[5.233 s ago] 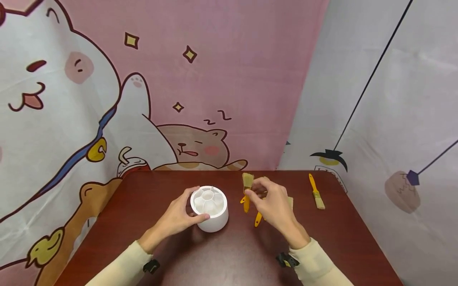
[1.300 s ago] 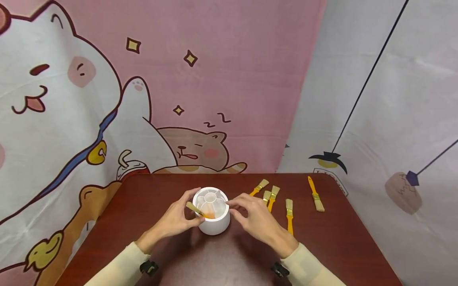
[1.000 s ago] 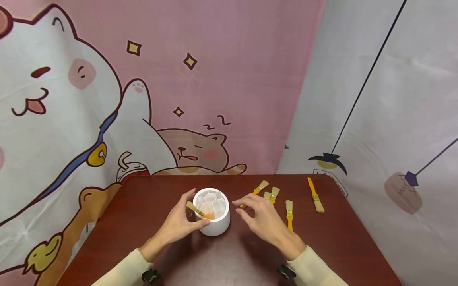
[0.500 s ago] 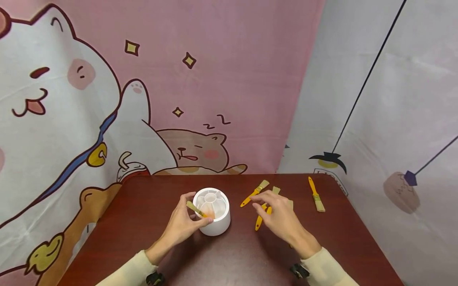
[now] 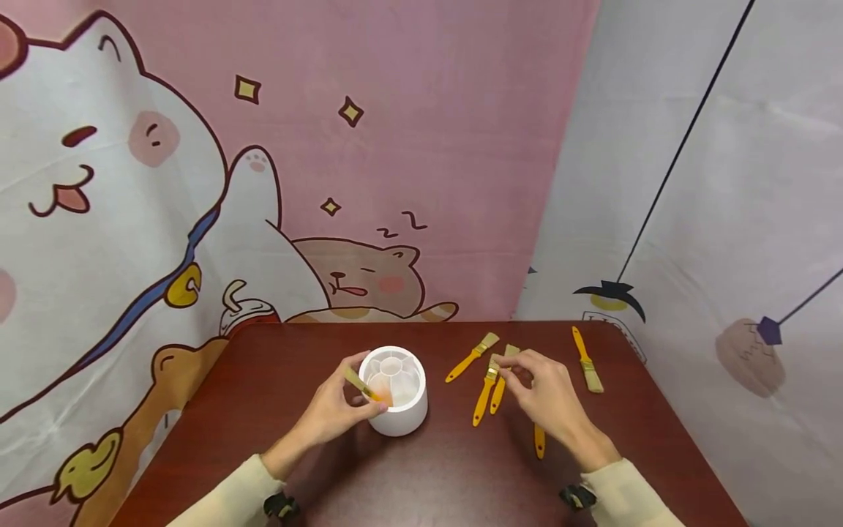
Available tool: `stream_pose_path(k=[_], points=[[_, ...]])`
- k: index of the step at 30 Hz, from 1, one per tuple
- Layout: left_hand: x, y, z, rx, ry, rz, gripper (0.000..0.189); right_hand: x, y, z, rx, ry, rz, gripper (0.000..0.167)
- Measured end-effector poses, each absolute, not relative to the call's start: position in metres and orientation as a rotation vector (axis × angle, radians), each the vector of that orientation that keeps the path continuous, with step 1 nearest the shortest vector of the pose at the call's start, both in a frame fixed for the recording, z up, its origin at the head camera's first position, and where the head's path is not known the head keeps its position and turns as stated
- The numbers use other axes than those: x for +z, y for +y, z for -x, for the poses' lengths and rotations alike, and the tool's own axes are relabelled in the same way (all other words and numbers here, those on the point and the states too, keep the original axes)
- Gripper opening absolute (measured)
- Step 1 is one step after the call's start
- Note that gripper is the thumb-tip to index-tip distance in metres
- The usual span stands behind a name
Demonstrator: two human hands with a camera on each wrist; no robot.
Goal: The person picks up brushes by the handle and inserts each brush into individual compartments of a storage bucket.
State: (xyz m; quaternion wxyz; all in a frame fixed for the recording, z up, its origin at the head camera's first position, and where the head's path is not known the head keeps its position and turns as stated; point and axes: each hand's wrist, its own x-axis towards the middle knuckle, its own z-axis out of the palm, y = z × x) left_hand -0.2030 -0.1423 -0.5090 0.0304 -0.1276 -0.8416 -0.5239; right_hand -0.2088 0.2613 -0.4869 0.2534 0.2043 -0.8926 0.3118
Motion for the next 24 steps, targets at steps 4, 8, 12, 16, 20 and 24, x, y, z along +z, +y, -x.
stream_pose_path(k=[4,8,12,16,20,24], points=[[-0.511,-0.148,0.208,-1.684,-2.601,0.483,0.101,-0.489,0.272,0.211,0.862,-2.484,-0.503,0.023],[-0.513,-0.152,0.212,-1.723,-2.615,0.538,0.102,-0.494,0.281,0.214,0.887,-2.538,-0.472,0.02],[-0.514,-0.154,0.213,-1.752,-2.617,0.562,0.104,-0.498,0.287,0.216,0.887,-2.58,-0.431,0.021],[-0.516,-0.152,0.211,-1.764,-2.6,0.537,0.107,-0.501,0.291,0.218,0.878,-2.598,-0.393,0.023],[-0.518,-0.147,0.205,-1.761,-2.548,0.453,0.112,-0.505,0.295,0.218,0.851,-2.603,-0.368,0.023],[-0.518,-0.139,0.196,-1.681,-2.53,0.305,0.116,-0.508,0.302,0.217,0.826,-2.574,-0.364,0.023]])
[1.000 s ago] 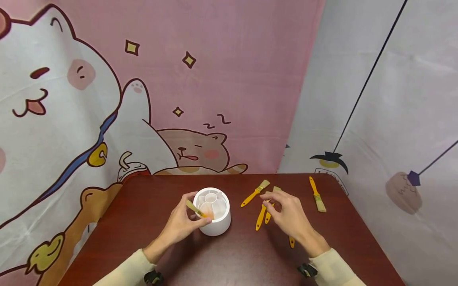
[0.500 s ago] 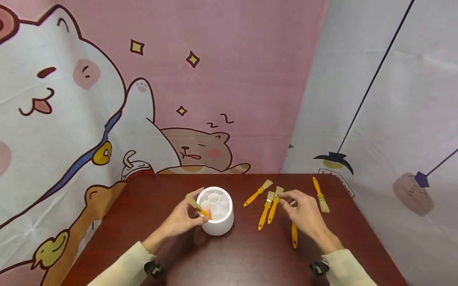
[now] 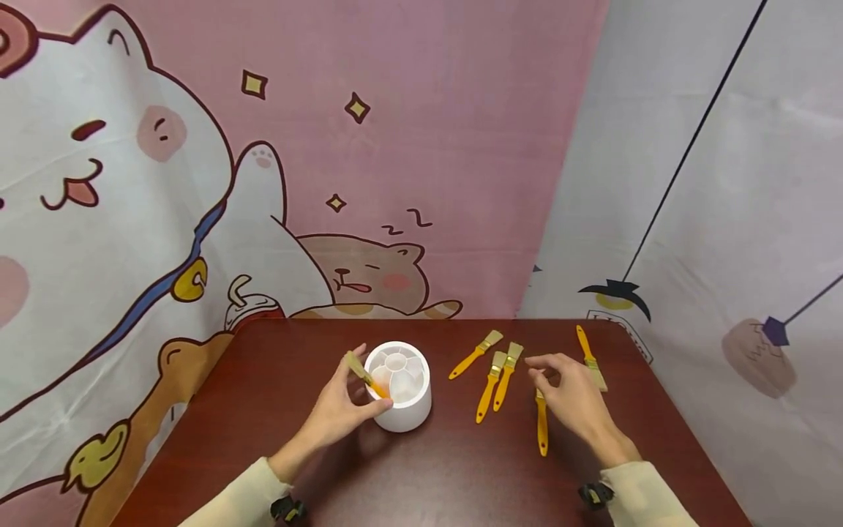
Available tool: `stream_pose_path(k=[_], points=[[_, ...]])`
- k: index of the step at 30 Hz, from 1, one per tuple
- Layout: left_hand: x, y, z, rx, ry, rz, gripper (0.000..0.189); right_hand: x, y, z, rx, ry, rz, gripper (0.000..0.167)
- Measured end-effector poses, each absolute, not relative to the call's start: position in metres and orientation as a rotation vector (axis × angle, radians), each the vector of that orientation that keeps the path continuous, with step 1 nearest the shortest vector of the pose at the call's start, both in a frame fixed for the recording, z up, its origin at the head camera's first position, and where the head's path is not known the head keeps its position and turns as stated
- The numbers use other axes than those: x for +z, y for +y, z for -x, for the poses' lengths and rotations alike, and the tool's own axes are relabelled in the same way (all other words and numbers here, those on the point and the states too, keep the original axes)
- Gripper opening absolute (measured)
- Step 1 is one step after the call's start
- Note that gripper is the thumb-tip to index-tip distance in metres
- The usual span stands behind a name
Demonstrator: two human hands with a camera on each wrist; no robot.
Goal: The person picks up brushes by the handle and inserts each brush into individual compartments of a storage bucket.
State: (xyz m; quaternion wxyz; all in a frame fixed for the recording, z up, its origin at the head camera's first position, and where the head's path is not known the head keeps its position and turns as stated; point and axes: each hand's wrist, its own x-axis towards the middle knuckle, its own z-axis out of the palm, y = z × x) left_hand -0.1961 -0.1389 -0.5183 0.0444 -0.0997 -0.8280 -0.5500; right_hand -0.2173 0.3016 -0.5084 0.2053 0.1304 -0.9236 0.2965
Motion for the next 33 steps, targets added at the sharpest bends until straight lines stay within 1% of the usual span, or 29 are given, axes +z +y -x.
stream_pose_path(k=[5,13,20,27,33], points=[[-0.517,-0.126,0.191,-1.594,-2.508,0.157,0.114,-0.512,0.311,0.218,0.819,-2.57,-0.329,0.023],[-0.517,-0.118,0.19,-1.558,-2.487,0.122,0.11,-0.516,0.319,0.218,0.833,-2.629,-0.249,0.025],[-0.52,-0.122,0.19,-1.584,-2.479,0.139,0.102,-0.518,0.323,0.222,0.829,-2.717,-0.204,0.026],[-0.518,-0.128,0.191,-1.618,-2.498,0.202,0.098,-0.524,0.326,0.227,0.863,-2.833,-0.154,0.031],[-0.517,-0.135,0.193,-1.626,-2.54,0.258,0.1,-0.533,0.325,0.233,0.803,-2.883,-0.107,0.027]])
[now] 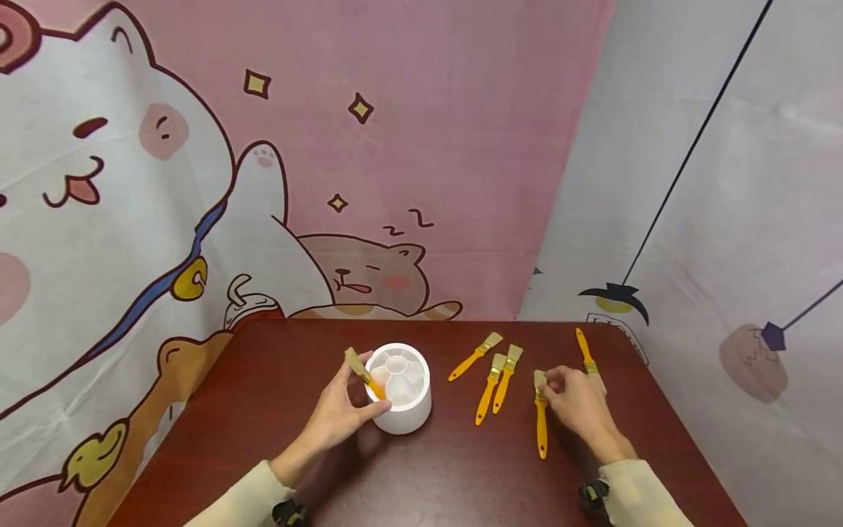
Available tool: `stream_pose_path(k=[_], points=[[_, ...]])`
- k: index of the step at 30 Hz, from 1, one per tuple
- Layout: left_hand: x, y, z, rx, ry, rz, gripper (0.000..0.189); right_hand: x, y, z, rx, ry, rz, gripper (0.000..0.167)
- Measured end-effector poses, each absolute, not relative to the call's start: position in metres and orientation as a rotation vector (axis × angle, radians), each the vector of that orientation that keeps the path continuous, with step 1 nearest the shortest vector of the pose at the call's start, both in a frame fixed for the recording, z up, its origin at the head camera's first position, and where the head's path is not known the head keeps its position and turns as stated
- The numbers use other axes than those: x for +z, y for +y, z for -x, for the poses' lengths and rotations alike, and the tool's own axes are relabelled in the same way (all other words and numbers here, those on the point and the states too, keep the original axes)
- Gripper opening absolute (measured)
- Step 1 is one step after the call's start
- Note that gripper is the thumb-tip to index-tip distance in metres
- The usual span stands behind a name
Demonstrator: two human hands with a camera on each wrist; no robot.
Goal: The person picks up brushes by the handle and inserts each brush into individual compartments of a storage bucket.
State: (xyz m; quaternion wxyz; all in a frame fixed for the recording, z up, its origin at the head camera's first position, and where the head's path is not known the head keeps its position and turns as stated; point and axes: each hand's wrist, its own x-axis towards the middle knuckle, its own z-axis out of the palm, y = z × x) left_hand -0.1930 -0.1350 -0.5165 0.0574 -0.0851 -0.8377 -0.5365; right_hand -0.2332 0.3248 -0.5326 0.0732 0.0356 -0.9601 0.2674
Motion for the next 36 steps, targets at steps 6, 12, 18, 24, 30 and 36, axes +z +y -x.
stream_pose_path(k=[6,12,18,24,30,36], points=[[-0.515,-0.139,0.198,-1.629,-2.581,0.28,0.102,-0.534,0.323,0.24,0.755,-2.943,-0.01,0.034],[-0.513,-0.142,0.201,-1.617,-2.573,0.344,0.101,-0.535,0.321,0.242,0.774,-2.978,-0.001,0.042],[-0.513,-0.139,0.203,-1.627,-2.587,0.346,0.1,-0.541,0.32,0.24,0.903,-3.033,0.073,0.041],[-0.513,-0.14,0.203,-1.634,-2.584,0.299,0.1,-0.544,0.318,0.243,0.951,-3.039,0.083,0.043],[-0.514,-0.141,0.201,-1.645,-2.585,0.306,0.1,-0.546,0.317,0.245,0.968,-3.058,0.137,0.041],[-0.515,-0.142,0.199,-1.654,-2.585,0.314,0.1,-0.546,0.315,0.244,0.973,-3.039,0.149,0.037]])
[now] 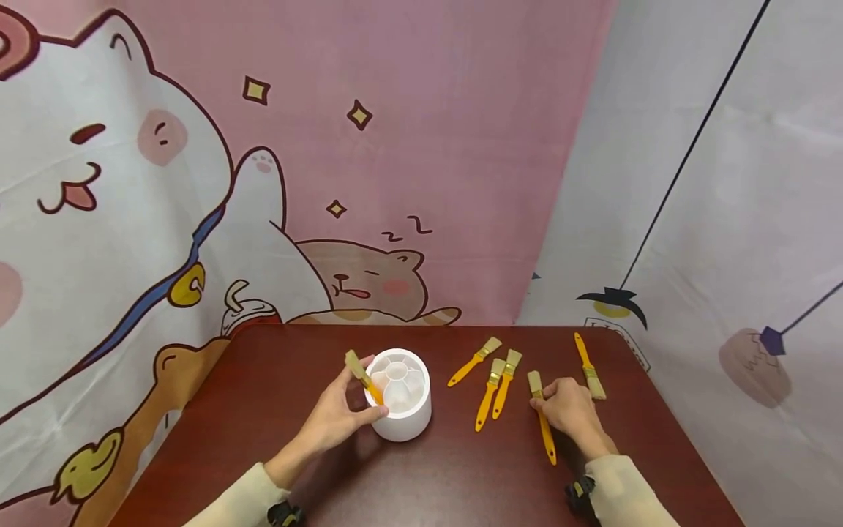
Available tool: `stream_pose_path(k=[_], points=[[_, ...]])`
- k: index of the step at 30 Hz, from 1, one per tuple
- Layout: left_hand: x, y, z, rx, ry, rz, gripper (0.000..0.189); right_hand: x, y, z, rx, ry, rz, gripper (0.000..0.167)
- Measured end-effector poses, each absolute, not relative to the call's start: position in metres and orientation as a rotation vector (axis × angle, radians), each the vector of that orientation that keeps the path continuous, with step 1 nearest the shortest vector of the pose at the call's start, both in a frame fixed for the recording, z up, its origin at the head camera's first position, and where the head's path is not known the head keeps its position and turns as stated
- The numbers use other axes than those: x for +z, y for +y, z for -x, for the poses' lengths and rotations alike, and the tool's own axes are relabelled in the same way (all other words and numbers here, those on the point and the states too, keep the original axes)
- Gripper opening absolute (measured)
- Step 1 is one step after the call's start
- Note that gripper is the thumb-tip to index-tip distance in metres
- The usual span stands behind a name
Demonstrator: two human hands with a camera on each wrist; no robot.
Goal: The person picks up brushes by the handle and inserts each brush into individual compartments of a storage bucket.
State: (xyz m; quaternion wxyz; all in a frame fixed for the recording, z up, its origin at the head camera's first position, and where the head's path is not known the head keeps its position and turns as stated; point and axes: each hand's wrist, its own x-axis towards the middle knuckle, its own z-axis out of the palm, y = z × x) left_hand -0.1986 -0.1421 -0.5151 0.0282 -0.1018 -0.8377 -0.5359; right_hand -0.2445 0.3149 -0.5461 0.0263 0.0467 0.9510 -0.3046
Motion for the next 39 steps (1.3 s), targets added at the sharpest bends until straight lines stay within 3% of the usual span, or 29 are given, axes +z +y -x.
stream_pose_path(k=[39], points=[[-0.519,-0.143,0.2,-1.626,-2.592,0.314,0.102,-0.511,0.295,0.226,-1.093,3.068,0.016,0.034]])
